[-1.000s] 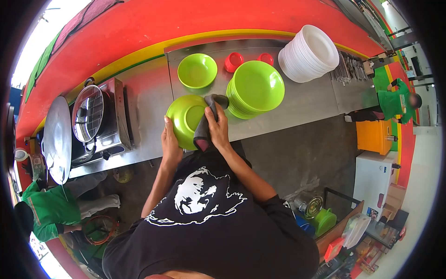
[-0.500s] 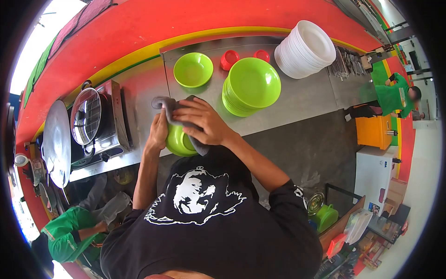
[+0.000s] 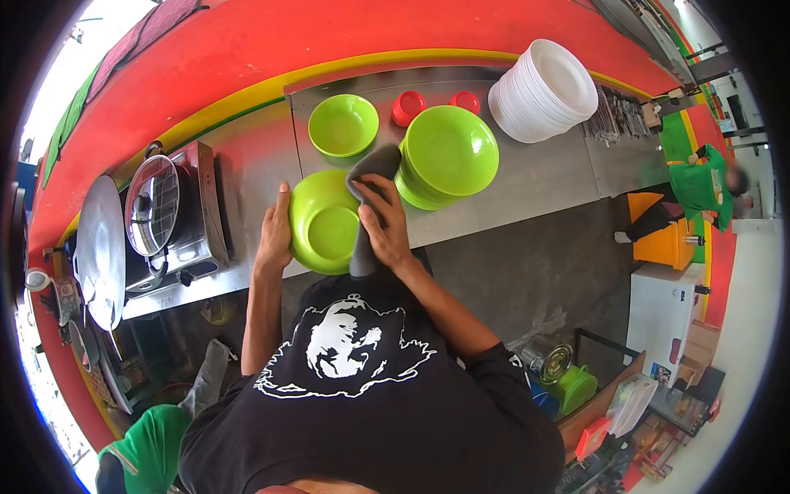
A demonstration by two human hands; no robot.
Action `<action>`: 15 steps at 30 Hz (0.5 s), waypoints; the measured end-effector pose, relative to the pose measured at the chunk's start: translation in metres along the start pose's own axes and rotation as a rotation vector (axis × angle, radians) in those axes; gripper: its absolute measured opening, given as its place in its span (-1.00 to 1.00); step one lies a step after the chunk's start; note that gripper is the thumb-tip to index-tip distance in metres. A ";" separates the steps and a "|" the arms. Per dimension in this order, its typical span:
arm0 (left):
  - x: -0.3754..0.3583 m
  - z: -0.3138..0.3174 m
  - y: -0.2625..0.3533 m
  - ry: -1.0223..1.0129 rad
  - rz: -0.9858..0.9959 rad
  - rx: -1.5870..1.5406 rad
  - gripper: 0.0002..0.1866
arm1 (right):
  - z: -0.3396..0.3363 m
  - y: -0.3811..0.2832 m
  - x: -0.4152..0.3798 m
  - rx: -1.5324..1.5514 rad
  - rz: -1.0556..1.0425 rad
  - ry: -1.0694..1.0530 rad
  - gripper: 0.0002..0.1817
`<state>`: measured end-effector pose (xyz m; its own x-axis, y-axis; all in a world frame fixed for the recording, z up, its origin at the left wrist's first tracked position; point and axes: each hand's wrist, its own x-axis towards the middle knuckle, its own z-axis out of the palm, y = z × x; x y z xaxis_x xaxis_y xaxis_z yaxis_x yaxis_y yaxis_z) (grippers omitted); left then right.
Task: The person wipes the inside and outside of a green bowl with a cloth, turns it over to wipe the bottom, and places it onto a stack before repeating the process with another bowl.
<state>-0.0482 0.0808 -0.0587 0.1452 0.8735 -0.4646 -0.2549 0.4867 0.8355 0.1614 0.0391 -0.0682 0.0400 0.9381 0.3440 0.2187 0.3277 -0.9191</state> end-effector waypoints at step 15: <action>-0.016 0.036 -0.016 0.071 0.192 -0.449 -0.43 | 0.008 0.015 0.026 0.423 0.447 0.396 -0.55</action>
<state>-0.0126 0.0589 -0.0538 -0.0066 0.9379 -0.3469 -0.6598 0.2566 0.7063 0.1579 0.0694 -0.0746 0.4047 0.9077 -0.1110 -0.2929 0.0137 -0.9560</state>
